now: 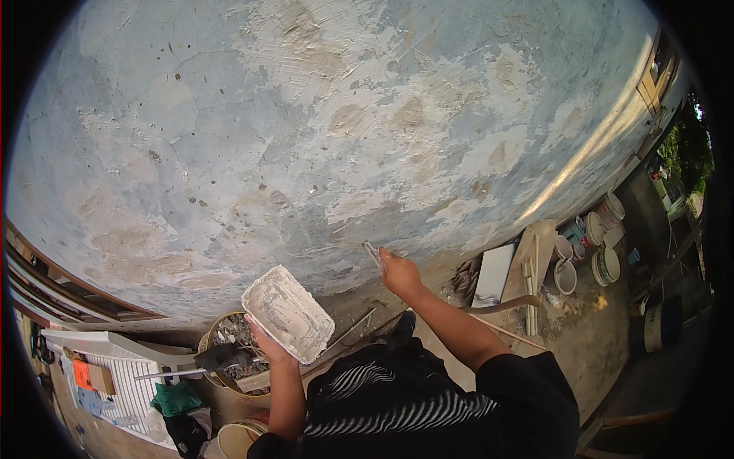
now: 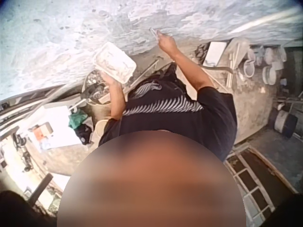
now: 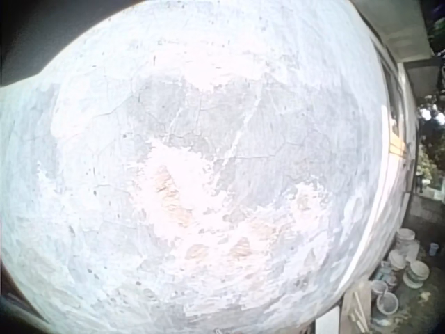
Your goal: Applying putty to repair cracks on an outdoor house wall using a scraper.
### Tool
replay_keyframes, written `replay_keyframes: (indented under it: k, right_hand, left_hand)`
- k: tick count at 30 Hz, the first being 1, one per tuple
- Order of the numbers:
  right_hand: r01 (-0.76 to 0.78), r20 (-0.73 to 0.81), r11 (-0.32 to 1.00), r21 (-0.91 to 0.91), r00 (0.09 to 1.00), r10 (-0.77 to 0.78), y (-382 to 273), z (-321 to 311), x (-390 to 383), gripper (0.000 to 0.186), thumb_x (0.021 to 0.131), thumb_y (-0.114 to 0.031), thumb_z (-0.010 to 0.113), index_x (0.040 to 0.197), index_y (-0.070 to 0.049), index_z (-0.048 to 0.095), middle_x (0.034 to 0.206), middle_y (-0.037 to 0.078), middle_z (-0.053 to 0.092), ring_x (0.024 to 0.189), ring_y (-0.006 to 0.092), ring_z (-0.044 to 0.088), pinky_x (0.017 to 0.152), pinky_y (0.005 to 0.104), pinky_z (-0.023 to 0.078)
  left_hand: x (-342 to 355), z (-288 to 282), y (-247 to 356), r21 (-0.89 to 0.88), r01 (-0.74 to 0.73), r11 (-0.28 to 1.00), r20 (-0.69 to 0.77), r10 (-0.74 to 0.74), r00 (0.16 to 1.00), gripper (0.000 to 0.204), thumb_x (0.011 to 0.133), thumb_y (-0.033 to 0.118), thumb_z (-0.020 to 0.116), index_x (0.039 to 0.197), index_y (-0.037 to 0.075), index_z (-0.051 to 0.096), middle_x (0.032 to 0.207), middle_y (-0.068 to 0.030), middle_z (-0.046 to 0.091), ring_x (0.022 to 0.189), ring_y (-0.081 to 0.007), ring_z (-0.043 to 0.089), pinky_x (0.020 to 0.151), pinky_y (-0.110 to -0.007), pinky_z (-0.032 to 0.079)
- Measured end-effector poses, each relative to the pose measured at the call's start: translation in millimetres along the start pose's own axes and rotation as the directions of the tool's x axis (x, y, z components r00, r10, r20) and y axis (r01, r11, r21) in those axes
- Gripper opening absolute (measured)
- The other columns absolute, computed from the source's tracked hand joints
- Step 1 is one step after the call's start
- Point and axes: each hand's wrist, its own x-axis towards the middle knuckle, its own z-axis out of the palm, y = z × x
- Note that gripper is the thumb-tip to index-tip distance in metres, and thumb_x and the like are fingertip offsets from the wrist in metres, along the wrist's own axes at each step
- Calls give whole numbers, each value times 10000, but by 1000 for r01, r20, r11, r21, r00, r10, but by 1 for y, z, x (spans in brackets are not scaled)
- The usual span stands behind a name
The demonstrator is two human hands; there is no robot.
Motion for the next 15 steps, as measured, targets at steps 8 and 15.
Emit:
replay_keyframes:
  k: [8,15]
  right_hand:
    - [29,-11,998,58,1000,-28,-1,-7,12,307,772,-92,544,1068,-51,474,725,209,607,665,402,596,597,497,472]
    - [-50,18,991,127,999,48,-3,-6,10,326,771,-76,541,1084,-5,483,705,250,590,695,422,588,620,497,464]
  left_hand:
    - [-8,0,6,19,16,1000,67,-18,998,624,928,540,280,1358,92,338,1350,-107,408,1193,-305,436,1000,-436,358]
    - [-11,-8,8,-40,21,999,-9,-21,1000,609,936,525,265,1361,95,338,1357,-107,402,1204,-301,425,1007,-432,346]
